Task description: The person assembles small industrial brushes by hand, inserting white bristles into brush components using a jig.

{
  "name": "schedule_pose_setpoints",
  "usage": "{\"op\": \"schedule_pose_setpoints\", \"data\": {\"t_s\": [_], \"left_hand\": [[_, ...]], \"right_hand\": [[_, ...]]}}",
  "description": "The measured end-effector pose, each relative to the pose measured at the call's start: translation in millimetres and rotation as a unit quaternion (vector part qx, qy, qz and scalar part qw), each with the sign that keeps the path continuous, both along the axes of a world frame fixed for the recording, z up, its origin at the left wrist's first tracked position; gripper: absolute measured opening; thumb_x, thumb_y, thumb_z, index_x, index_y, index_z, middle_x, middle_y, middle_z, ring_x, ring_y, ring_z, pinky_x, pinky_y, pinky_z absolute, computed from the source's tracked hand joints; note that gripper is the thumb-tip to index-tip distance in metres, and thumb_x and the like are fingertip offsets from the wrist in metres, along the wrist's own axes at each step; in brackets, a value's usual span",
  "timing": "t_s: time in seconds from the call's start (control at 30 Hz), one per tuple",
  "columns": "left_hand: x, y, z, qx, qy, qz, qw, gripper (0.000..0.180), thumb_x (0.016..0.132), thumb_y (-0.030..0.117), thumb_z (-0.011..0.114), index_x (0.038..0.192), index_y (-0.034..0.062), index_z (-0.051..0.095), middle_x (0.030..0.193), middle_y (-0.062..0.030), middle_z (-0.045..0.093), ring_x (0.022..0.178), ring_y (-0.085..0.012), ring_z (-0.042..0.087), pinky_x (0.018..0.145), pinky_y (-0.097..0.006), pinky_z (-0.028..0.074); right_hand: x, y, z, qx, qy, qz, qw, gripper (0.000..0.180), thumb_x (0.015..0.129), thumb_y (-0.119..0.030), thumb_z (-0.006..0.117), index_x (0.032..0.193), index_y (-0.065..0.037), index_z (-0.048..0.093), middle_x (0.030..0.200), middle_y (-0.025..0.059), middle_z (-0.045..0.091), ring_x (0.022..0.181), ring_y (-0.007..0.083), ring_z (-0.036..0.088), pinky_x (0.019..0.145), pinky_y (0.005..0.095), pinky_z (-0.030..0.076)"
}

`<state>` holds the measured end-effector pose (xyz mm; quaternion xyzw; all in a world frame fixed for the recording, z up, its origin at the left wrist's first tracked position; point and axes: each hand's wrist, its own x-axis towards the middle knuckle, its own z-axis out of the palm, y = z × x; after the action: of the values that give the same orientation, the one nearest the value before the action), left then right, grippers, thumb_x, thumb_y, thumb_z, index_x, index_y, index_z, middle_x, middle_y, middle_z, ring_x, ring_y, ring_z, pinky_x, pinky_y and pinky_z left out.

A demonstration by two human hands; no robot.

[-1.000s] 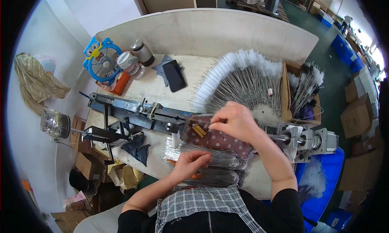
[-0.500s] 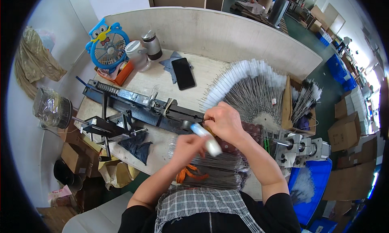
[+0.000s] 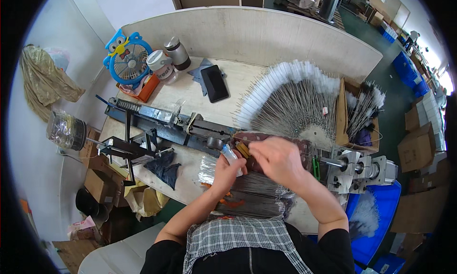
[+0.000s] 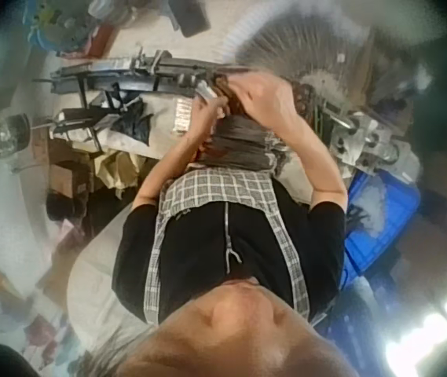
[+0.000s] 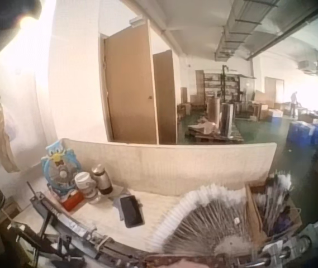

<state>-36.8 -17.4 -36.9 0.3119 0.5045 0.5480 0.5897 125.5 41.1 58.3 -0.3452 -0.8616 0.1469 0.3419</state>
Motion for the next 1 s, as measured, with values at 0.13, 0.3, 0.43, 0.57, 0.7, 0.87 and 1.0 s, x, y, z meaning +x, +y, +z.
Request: {"op": "schedule_pose_setpoints", "data": {"t_s": [0.13, 0.3, 0.43, 0.57, 0.7, 0.87, 1.0], "left_hand": [[-23, 9, 11, 0.016, 0.266, -0.101, 0.958, 0.019, 0.077, 0.011, 0.064, 0.088, -0.0018, 0.055, 0.068, -0.0076, 0.059, 0.061, -0.0154, 0.058, 0.051, -0.028, 0.045], [-45, -3, 34, -0.049, 0.382, -0.139, 0.912, 0.043, 0.08, 0.023, 0.071, 0.107, -0.002, 0.049, 0.08, -0.0092, 0.06, 0.074, -0.0148, 0.058, 0.061, -0.03, 0.047], [-104, -23, 0, -0.082, 0.025, 0.167, 0.982, 0.041, 0.088, 0.036, 0.062, 0.11, 0.0043, 0.047, 0.092, -0.0077, 0.058, 0.076, -0.0154, 0.06, 0.065, -0.028, 0.051], [-164, -55, -11, -0.157, -0.132, 0.294, 0.934, 0.032, 0.088, 0.037, 0.062, 0.102, 0.0087, 0.058, 0.082, -0.0003, 0.061, 0.072, -0.0119, 0.06, 0.059, -0.023, 0.046], [-185, -60, -8, -0.136, -0.164, 0.281, 0.936, 0.024, 0.087, 0.033, 0.063, 0.094, 0.0106, 0.062, 0.076, 0.002, 0.062, 0.071, -0.0111, 0.06, 0.061, -0.025, 0.046], [-183, -58, -17, -0.116, -0.166, 0.306, 0.93, 0.015, 0.086, 0.024, 0.064, 0.088, 0.0087, 0.063, 0.074, 0.0005, 0.061, 0.066, -0.0094, 0.058, 0.061, -0.024, 0.046], [-148, -50, -18, -0.047, -0.054, 0.314, 0.947, 0.012, 0.086, 0.018, 0.062, 0.084, 0.0056, 0.063, 0.074, -0.0025, 0.061, 0.066, -0.0096, 0.056, 0.061, -0.024, 0.046]], "right_hand": [[-16, -6, -47, -0.059, -0.017, -0.008, 0.998, 0.012, 0.077, -0.013, 0.066, 0.087, -0.007, 0.064, 0.081, 0.0089, 0.061, 0.072, 0.0263, 0.063, 0.061, 0.037, 0.05], [-28, -2, -71, -0.055, -0.099, 0.002, 0.994, 0.019, 0.076, -0.02, 0.066, 0.088, -0.007, 0.06, 0.085, 0.0077, 0.056, 0.077, 0.0265, 0.062, 0.06, 0.0371, 0.051], [-16, -6, -44, -0.073, -0.068, 0.017, 0.995, 0.018, 0.073, -0.022, 0.071, 0.078, -0.008, 0.06, 0.077, 0.0058, 0.056, 0.068, 0.0254, 0.061, 0.056, 0.0351, 0.049], [-18, -11, -35, -0.106, -0.103, 0.01, 0.989, 0.019, 0.072, -0.023, 0.072, 0.075, -0.008, 0.061, 0.073, 0.0054, 0.057, 0.064, 0.0261, 0.06, 0.054, 0.0353, 0.048], [-22, -10, -33, -0.116, -0.121, 0.013, 0.986, 0.019, 0.074, -0.023, 0.071, 0.076, -0.007, 0.061, 0.074, 0.0059, 0.058, 0.064, 0.0265, 0.061, 0.055, 0.0349, 0.048], [-14, -14, -16, -0.128, -0.129, 0.016, 0.983, 0.015, 0.076, -0.019, 0.069, 0.081, -0.006, 0.064, 0.077, 0.0071, 0.06, 0.068, 0.0261, 0.062, 0.058, 0.0349, 0.049], [7, -13, 10, -0.143, -0.079, 0.018, 0.986, 0.013, 0.077, -0.014, 0.067, 0.087, -0.006, 0.065, 0.083, 0.0094, 0.063, 0.077, 0.0288, 0.061, 0.066, 0.0357, 0.049]]}}
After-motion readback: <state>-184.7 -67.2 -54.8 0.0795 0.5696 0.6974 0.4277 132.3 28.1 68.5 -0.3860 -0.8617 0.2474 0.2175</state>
